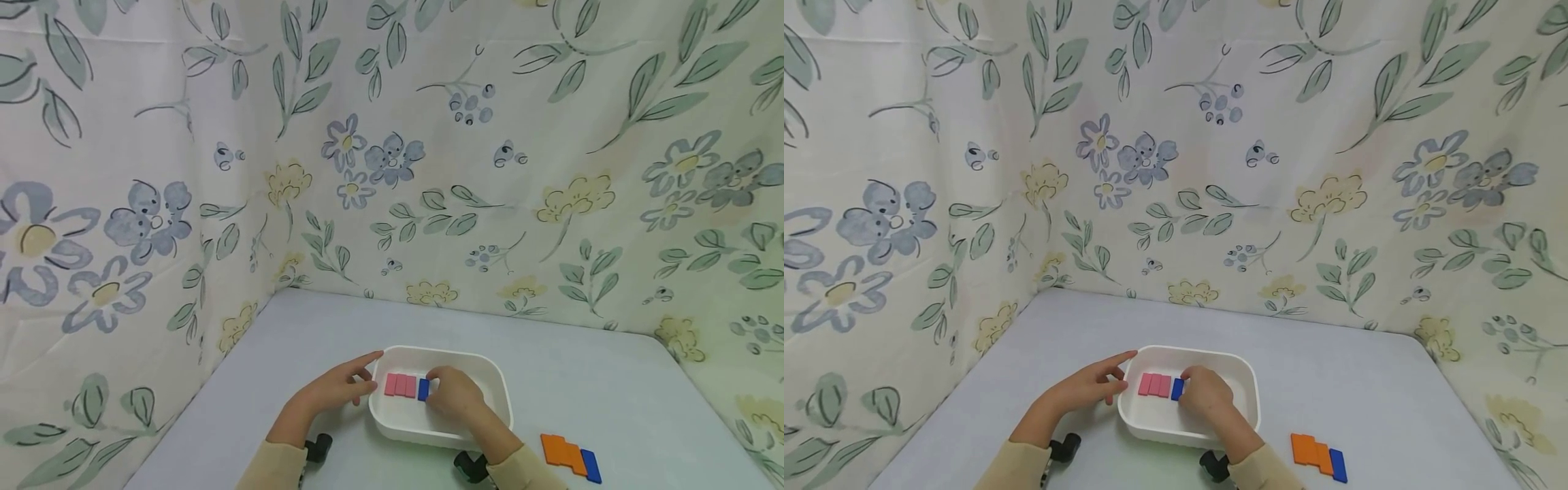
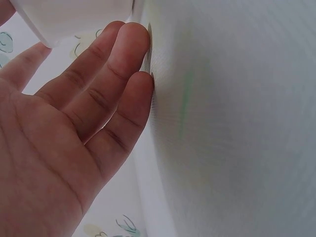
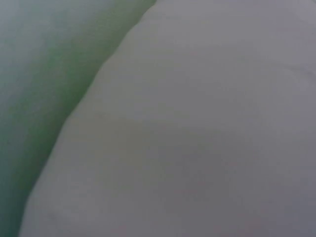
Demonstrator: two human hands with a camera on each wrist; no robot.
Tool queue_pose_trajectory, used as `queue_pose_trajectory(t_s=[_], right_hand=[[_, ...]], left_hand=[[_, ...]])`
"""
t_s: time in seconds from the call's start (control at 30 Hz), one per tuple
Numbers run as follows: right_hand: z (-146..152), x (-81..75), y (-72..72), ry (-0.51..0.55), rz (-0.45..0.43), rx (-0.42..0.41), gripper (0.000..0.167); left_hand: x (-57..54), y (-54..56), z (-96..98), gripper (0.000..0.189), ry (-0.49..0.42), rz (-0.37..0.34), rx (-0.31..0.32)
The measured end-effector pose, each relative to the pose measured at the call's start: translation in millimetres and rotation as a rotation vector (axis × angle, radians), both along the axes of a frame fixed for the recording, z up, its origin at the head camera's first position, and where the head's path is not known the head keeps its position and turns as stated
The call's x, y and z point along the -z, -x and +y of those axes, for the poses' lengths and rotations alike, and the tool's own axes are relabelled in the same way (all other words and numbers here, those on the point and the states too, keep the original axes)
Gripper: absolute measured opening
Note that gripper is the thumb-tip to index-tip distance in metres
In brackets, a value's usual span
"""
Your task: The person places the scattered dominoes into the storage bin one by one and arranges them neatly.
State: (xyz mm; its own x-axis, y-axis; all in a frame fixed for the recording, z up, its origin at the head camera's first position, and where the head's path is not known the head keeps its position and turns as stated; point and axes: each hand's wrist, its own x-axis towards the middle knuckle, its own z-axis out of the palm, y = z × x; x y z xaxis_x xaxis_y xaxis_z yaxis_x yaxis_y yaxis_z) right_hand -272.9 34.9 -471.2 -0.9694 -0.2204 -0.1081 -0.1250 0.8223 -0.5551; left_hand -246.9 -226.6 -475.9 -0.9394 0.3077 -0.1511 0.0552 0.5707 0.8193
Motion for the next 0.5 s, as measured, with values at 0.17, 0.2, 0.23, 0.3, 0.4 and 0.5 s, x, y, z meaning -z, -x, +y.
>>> queue_pose_trajectory(t_s=[0.17,0.2,0.23,0.3,0.4,0.5], right_hand=[[-1.6,2.5,1.8,0.008,-0.001,-0.003,0.041],[-1.9,2.8,2.1,0.012,-0.003,-0.004,0.041],[-2.2,3.1,2.4,0.015,-0.005,-0.005,0.041],[-2.7,4.1,3.2,0.023,-0.009,-0.007,0.042],[-3.0,4.0,3.3,0.033,-0.012,-0.017,0.043],[-1.7,2.4,2.7,0.036,-0.018,-0.019,0.045]], left_hand=[[-0.4,-0.5,1.2,0.062,0.003,0.005,-0.006],[-0.4,-0.6,1.3,0.062,0.003,0.006,-0.007],[-0.3,-0.7,1.3,0.062,0.004,0.006,-0.008],[-0.2,-0.7,1.1,0.062,0.004,0.006,-0.008],[-0.2,-0.6,0.8,0.062,0.003,0.005,-0.006],[-0.4,-0.3,0.2,0.062,0.002,0.005,-0.005]])
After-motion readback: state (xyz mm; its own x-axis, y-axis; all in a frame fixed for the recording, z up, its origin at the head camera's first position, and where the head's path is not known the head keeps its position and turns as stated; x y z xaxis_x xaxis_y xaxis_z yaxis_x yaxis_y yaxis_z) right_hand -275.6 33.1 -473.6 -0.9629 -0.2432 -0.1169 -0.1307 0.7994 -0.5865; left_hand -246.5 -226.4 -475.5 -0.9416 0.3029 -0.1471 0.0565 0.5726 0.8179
